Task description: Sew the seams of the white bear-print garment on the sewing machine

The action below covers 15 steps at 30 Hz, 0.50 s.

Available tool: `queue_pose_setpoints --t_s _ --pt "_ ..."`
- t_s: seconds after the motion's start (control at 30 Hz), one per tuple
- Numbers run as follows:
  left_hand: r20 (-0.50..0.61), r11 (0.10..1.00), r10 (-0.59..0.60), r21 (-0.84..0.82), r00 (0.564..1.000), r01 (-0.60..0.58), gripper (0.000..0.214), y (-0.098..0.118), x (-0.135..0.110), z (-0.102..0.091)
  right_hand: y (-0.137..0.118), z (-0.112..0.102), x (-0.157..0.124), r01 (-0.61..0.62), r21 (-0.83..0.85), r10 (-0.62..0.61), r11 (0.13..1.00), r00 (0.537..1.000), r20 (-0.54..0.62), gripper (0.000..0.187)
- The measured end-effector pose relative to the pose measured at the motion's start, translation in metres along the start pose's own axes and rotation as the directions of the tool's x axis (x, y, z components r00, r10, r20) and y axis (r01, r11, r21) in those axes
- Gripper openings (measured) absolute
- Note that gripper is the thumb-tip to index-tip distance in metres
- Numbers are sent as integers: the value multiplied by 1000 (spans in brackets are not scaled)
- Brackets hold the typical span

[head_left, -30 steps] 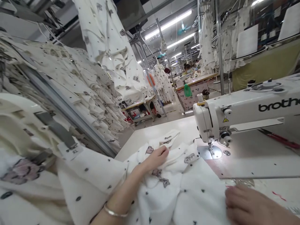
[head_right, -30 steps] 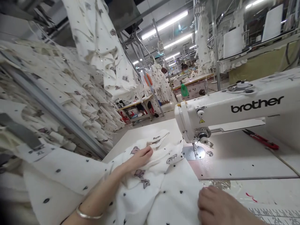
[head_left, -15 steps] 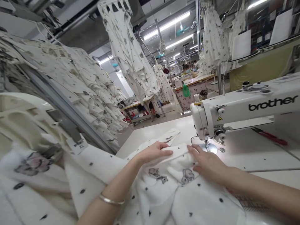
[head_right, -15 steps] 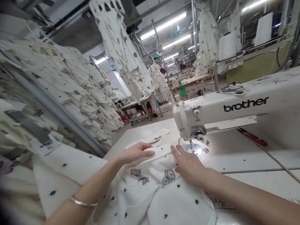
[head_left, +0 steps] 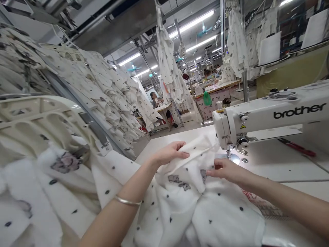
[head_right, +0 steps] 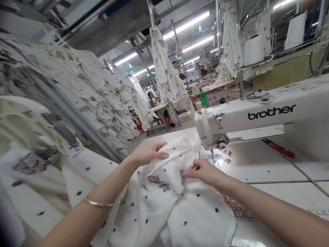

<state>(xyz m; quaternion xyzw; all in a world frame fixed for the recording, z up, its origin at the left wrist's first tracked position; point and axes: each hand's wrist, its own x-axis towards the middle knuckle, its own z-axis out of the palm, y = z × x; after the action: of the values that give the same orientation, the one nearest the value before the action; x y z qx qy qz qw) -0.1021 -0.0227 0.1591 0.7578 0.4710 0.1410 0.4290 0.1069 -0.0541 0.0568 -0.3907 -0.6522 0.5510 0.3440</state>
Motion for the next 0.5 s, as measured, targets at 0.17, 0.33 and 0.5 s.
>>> queue_pose_setpoints --t_s 0.17,0.33,0.5 --pt "-118 989 54 143 992 -37 30 2 4 -10 -28 -6 -6 118 217 -105 969 992 -74 34" --pt "-162 948 59 317 985 -4 25 -2 -15 -13 -56 -23 -40 143 407 -86 902 984 -156 28" --pt "-45 889 60 457 997 -33 45 -34 -31 23 -39 -22 -65 -34 489 26 872 999 22 32"
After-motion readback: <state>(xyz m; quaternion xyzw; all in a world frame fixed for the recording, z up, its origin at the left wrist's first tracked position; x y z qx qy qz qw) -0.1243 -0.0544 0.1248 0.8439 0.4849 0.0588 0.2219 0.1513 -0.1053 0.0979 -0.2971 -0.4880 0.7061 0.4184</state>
